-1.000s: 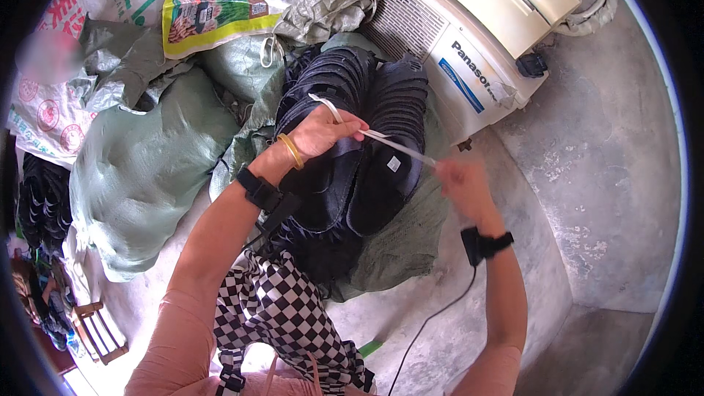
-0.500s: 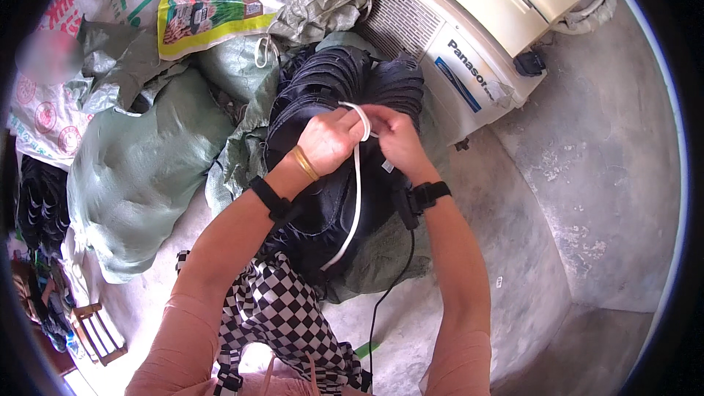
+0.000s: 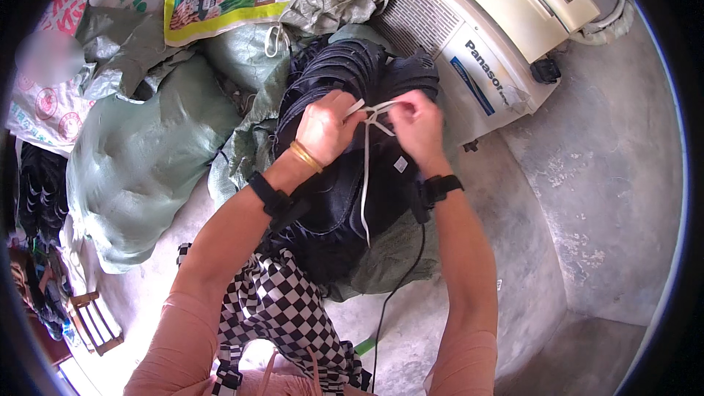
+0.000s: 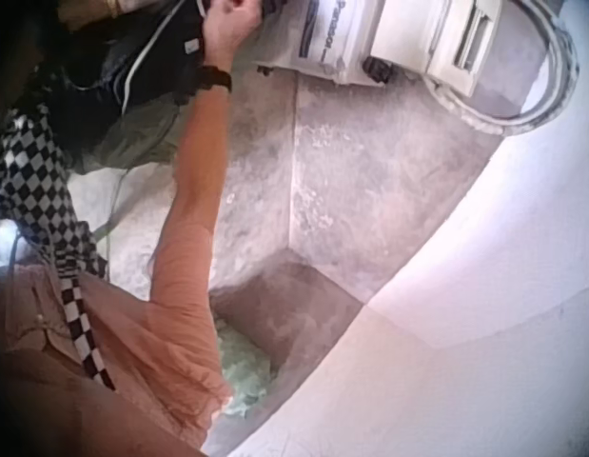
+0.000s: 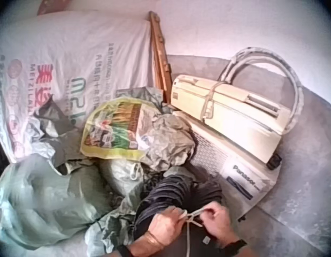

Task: Organizing shoes by adding laces and packing them into large green sacks.

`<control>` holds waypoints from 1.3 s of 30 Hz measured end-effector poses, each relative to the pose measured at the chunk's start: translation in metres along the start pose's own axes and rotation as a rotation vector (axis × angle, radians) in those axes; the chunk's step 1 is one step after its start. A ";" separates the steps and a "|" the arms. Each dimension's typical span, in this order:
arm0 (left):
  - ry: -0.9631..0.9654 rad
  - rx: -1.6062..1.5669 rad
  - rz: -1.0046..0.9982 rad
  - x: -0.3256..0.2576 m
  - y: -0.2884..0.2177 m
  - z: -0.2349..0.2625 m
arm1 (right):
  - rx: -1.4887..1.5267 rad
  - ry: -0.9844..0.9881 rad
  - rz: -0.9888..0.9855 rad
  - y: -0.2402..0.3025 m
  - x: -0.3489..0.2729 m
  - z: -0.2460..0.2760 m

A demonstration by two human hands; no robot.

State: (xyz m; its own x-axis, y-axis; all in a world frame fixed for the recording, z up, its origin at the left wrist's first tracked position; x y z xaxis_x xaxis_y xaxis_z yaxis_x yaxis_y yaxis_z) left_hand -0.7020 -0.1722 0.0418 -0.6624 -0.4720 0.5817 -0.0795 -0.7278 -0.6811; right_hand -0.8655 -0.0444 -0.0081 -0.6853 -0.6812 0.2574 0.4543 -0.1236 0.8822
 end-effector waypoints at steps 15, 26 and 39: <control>0.011 -0.274 0.652 -0.166 0.031 0.166 | -0.449 -0.090 0.778 0.109 -0.099 -0.060; 0.031 0.769 0.681 -0.423 -0.076 0.353 | -0.015 0.953 1.367 0.203 -0.374 -0.242; -0.408 0.625 0.713 -0.506 -0.110 0.406 | -0.152 0.926 1.263 0.319 -0.409 -0.295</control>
State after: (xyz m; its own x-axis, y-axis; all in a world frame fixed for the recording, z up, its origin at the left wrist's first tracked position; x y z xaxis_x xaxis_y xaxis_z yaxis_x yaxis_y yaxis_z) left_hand -0.0557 -0.0551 0.0033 -0.0910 -0.9432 0.3194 0.7113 -0.2860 -0.6420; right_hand -0.2729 -0.0180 0.0516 0.7134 -0.5777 0.3966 0.5314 0.8150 0.2312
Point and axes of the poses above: each hand's wrist, its own x-axis towards the middle knuckle, its own z-axis out of the back of the hand, y = z × x, the point moved 8 cm from there along x, towards the middle knuckle, and after that the axes turned 8 degrees about z, right-handed, at the moved point
